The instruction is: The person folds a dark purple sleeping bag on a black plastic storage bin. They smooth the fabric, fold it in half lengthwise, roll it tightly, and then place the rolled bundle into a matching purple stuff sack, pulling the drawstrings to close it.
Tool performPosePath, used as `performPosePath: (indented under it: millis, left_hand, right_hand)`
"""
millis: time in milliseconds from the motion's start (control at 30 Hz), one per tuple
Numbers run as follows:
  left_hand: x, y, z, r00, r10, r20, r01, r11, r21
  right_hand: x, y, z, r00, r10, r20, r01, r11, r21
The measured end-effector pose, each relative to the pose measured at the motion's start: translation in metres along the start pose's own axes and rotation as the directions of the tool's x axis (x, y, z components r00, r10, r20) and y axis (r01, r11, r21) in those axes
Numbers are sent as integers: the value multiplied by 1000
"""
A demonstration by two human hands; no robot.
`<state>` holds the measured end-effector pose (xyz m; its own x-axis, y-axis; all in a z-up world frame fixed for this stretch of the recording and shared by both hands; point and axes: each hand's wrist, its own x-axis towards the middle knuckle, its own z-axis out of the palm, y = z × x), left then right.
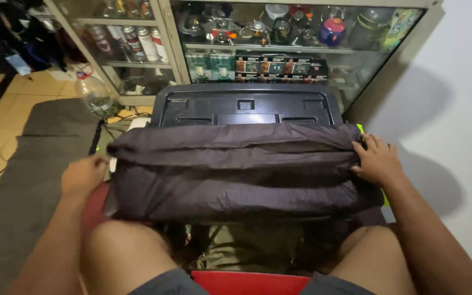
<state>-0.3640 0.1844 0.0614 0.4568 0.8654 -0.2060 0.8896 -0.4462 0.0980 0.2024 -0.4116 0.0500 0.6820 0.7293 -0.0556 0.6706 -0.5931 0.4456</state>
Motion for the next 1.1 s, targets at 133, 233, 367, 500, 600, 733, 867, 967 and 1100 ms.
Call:
performPosePath:
  millis: [133,233,367,500,600,733,867,967,1100]
  left_hand:
    - [15,48,-3,840,375,-391,-311,925,220]
    - [0,110,-14,783,504,-365,-424,861,280]
    - [21,145,-1,792,572,-213,-434,773,463]
    - [73,125,40,825,539,-168,-413,780,470]
    - [105,101,75,786,564,-254,-405,780,477]
    - [115,88,70,753,555,-353,-391,809,439]
    - [68,95,29,638,599,-485,-429,799,422]
    - [71,76,50,756,599,-263,-487,784,386]
    - [60,64,80,817,566,-113,-483,778,402]
  right_hand:
    - [15,-3,-3,980,22,196,-54,985,162]
    - [30,-4,-2,985,8,172,-31,991,134]
    - [31,-16,-39,979,-60,194,42,995,92]
    - [57,-17,-4,966,-34,257,19,998,60]
    - [77,-11,35,984,15,180,-32,995,90]
    - [90,-8,23,990,102,101,-109,991,71]
    - [74,3,0,938,162,-307,-206,972,-117]
    - [59,1,-12,983,157,90,-172,967,187]
    - [38,-13,-15,966,83,246,-136,969,204]
